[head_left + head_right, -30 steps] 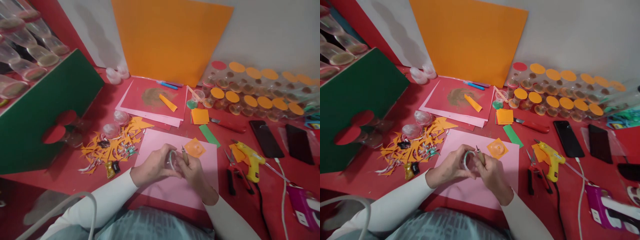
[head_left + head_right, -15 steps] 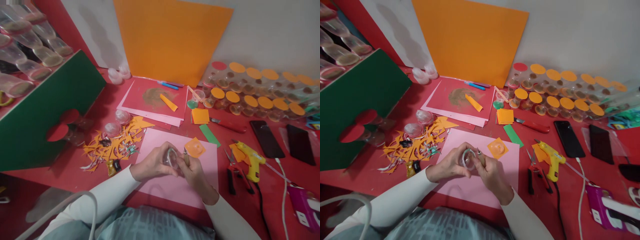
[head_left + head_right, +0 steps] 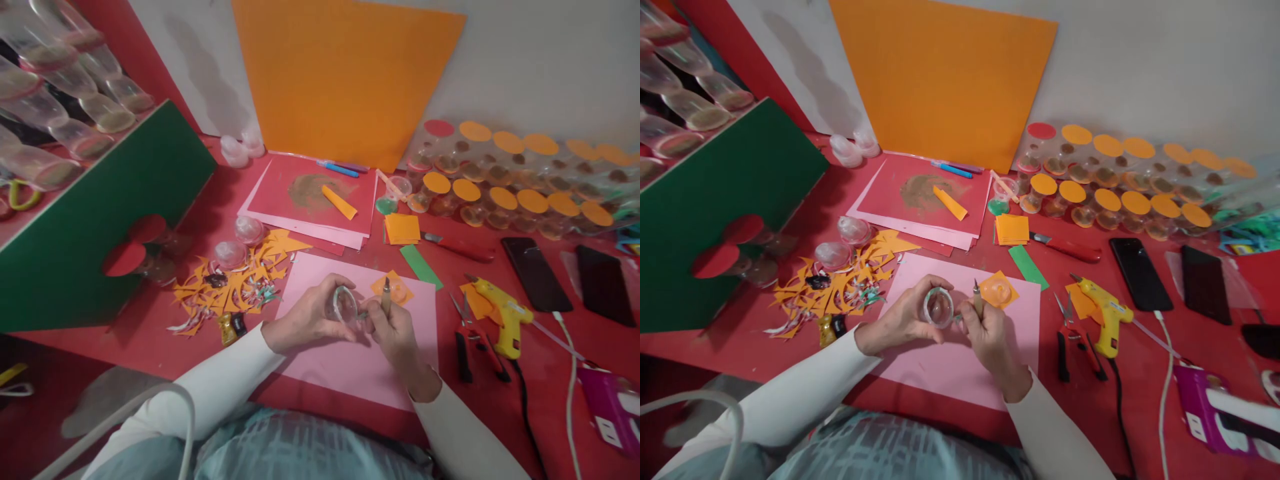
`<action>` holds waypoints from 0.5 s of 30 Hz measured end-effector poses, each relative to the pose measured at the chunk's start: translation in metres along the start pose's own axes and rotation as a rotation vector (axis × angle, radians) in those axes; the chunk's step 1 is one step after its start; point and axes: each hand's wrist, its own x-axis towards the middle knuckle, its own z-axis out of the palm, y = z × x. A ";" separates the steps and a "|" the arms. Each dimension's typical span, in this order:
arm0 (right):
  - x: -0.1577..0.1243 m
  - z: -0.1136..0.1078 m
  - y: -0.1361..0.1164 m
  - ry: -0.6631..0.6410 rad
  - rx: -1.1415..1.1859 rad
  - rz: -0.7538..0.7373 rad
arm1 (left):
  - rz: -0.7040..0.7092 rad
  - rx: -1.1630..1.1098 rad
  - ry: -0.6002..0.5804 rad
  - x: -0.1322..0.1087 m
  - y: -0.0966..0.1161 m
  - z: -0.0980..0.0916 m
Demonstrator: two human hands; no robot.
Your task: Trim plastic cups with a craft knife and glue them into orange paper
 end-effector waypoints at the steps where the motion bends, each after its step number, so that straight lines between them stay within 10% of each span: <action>1: 0.000 0.000 0.001 -0.004 -0.011 -0.003 | 0.003 0.015 -0.004 0.000 0.000 0.000; 15: -0.003 0.002 0.011 -0.110 -0.141 0.009 | 0.081 0.145 -0.008 0.000 -0.005 0.001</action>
